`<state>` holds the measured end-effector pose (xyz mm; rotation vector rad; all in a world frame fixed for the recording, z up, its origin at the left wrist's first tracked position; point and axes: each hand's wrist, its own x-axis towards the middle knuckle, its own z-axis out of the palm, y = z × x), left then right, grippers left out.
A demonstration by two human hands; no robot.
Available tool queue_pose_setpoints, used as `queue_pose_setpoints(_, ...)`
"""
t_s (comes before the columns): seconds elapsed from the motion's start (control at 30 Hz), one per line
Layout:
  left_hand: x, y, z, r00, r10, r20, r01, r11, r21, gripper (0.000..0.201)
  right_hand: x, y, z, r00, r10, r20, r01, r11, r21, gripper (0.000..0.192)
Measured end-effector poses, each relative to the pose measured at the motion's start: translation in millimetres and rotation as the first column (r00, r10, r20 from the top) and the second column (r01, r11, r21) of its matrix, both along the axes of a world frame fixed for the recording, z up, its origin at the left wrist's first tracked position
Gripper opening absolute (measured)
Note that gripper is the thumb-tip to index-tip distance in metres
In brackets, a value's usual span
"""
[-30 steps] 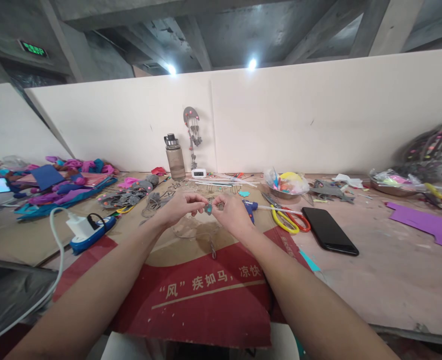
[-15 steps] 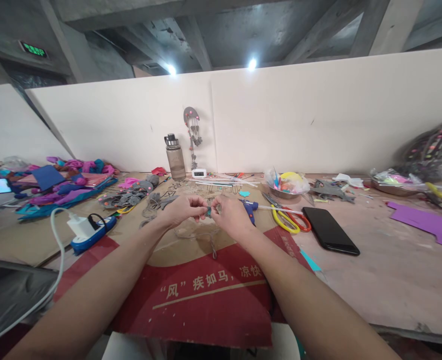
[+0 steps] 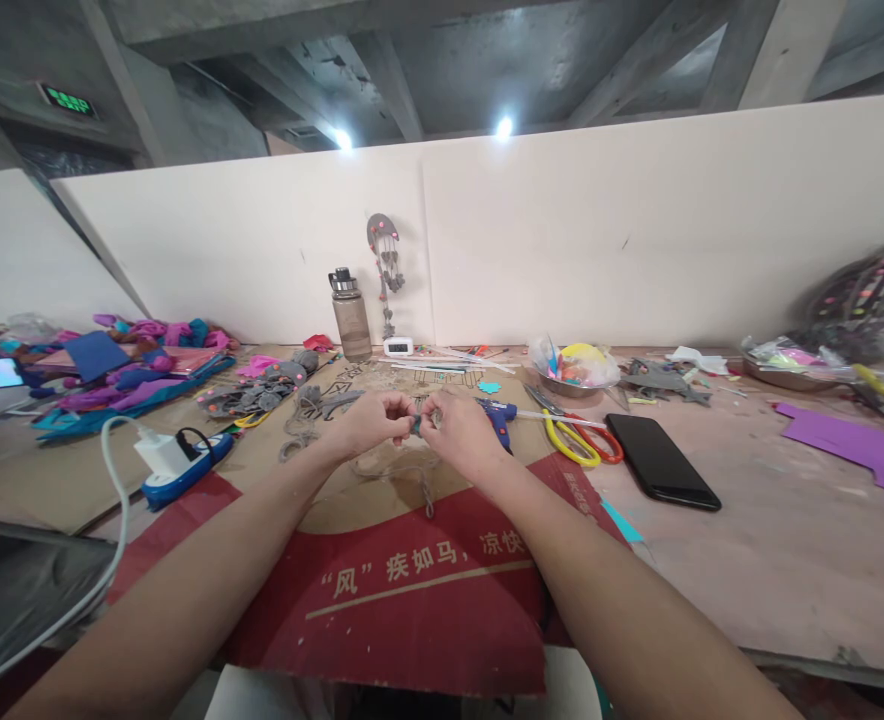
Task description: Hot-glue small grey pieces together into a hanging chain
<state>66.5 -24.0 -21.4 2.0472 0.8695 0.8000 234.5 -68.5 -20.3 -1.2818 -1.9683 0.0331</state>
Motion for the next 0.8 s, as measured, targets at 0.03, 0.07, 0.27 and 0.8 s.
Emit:
queue_pose_setpoints(0.03, 0.1, 0.0, 0.0, 1.0, 0.003, 0.003, -0.003, 1.0, -0.004, 0.011, 0.3, 0.5, 0.1, 1.0, 0.005, -0.02, -0.006, 1.0, -0.013, 0.011)
queue_pose_setpoints(0.07, 0.2, 0.3, -0.3, 1.0, 0.01, 0.011, -0.01, 1.0, -0.014, 0.011, 0.8, 1.2, 0.0, 0.999, 0.014, -0.049, -0.016, 0.999, -0.03, 0.01)
queue_pose_setpoints(0.27, -0.1, 7.0, -5.5, 0.99, 0.039, 0.135, -0.014, 0.983, -0.182, 0.015, 5.8, 6.7, -1.0, 0.976, 0.042, -0.212, -0.077, 0.984, -0.159, 0.012)
queue_pose_setpoints(0.8, -23.4, 39.0, -19.2, 0.921, 0.257, 0.294, -0.156, 0.932, -0.328, 0.019, 25.4, 25.4, -8.6, 0.819, -0.22, -0.53, 0.008, 0.928, -0.373, 0.02)
